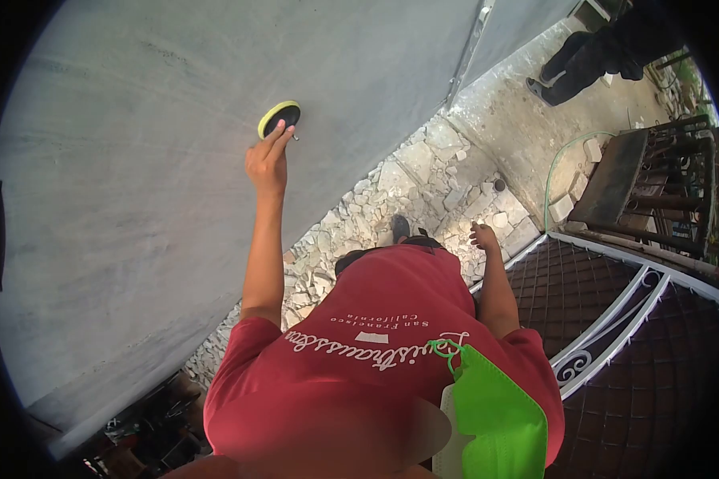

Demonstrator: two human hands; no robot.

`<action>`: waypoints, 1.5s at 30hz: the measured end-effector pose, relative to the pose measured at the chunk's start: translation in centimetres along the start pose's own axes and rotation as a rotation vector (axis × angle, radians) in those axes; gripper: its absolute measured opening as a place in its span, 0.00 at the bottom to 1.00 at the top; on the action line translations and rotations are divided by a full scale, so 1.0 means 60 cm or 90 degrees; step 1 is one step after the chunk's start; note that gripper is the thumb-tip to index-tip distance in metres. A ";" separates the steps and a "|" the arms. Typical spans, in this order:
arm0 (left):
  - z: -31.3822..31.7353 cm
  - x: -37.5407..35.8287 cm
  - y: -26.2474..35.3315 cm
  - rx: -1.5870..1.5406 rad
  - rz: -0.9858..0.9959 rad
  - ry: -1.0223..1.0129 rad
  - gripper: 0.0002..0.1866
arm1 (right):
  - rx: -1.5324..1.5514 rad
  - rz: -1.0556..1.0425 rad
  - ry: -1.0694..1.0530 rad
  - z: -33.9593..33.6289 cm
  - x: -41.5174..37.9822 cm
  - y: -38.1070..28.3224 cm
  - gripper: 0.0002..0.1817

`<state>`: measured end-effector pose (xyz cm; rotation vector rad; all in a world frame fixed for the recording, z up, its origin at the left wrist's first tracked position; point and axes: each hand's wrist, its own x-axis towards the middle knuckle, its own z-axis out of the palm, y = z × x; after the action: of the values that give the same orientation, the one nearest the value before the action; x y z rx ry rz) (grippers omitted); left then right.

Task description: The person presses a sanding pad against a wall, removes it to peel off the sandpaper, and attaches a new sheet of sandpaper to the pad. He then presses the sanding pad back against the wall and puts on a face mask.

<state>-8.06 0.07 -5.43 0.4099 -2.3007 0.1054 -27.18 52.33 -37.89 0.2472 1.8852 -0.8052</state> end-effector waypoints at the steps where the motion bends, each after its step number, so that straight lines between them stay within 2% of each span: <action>1: -0.029 0.024 0.004 0.043 -0.018 0.034 0.15 | 0.006 -0.008 0.001 -0.004 0.001 0.003 0.29; 3: -0.082 0.074 0.007 0.065 -0.012 0.153 0.13 | 0.001 -0.011 0.000 -0.005 0.002 0.009 0.28; 6: -0.083 0.089 0.006 -0.015 -0.056 0.273 0.13 | -0.005 -0.002 0.003 -0.004 -0.005 0.012 0.29; 7: -0.067 0.074 0.009 -0.018 -0.057 0.273 0.13 | -0.011 -0.004 0.003 -0.003 -0.012 0.008 0.29; 10: 0.001 -0.004 0.003 -0.044 -0.072 0.104 0.13 | -0.015 -0.007 0.003 0.003 -0.011 0.002 0.29; 13: 0.004 -0.011 0.018 -0.054 -0.103 0.045 0.13 | -0.027 -0.015 -0.004 0.016 -0.005 -0.006 0.28; 18: -0.086 0.088 0.014 -0.011 -0.062 0.248 0.12 | -0.071 -0.075 -0.026 0.048 0.001 -0.086 0.28; 20: -0.094 0.096 0.011 -0.021 -0.076 0.277 0.12 | -0.086 -0.148 -0.036 0.060 -0.004 -0.123 0.29; 22: -0.076 0.085 0.009 -0.030 -0.100 0.328 0.13 | -0.087 -0.161 -0.039 0.064 0.012 -0.138 0.29; 26: -0.004 -0.005 0.008 -0.028 -0.097 0.233 0.13 | -0.065 -0.172 -0.045 0.073 0.021 -0.138 0.30; 28: -0.004 -0.020 0.017 -0.039 -0.115 0.117 0.14 | -0.055 -0.162 -0.044 0.076 0.024 -0.120 0.30; 31: -0.052 0.028 0.010 -0.022 -0.083 0.197 0.13 | -0.142 -0.161 -0.025 0.083 0.032 -0.120 0.29; 34: -0.106 0.087 0.007 -0.007 -0.078 0.275 0.12 | -0.144 -0.302 -0.034 0.117 -0.001 -0.195 0.25; 37: -0.060 0.063 0.005 -0.058 -0.097 0.293 0.12 | -0.151 -0.482 -0.033 0.173 -0.090 -0.354 0.22; 38: -0.036 0.048 0.011 -0.072 -0.092 0.238 0.13 | -0.122 -0.523 -0.059 0.194 -0.133 -0.414 0.22; 40: 0.002 0.007 0.032 -0.081 -0.150 0.035 0.12 | -0.074 -0.588 -0.114 0.230 -0.243 -0.522 0.23; 44: 0.028 -0.007 0.030 -0.072 -0.139 -0.006 0.13 | -0.097 -0.680 -0.170 0.299 -0.369 -0.659 0.26; 45: 0.024 0.000 0.032 -0.104 -0.136 0.028 0.14 | -0.139 -0.717 -0.125 0.315 -0.382 -0.678 0.26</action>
<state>-9.69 1.57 -6.31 0.5595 -2.1876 -0.1779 -23.40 13.90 -5.55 -1.0832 1.8186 -1.2557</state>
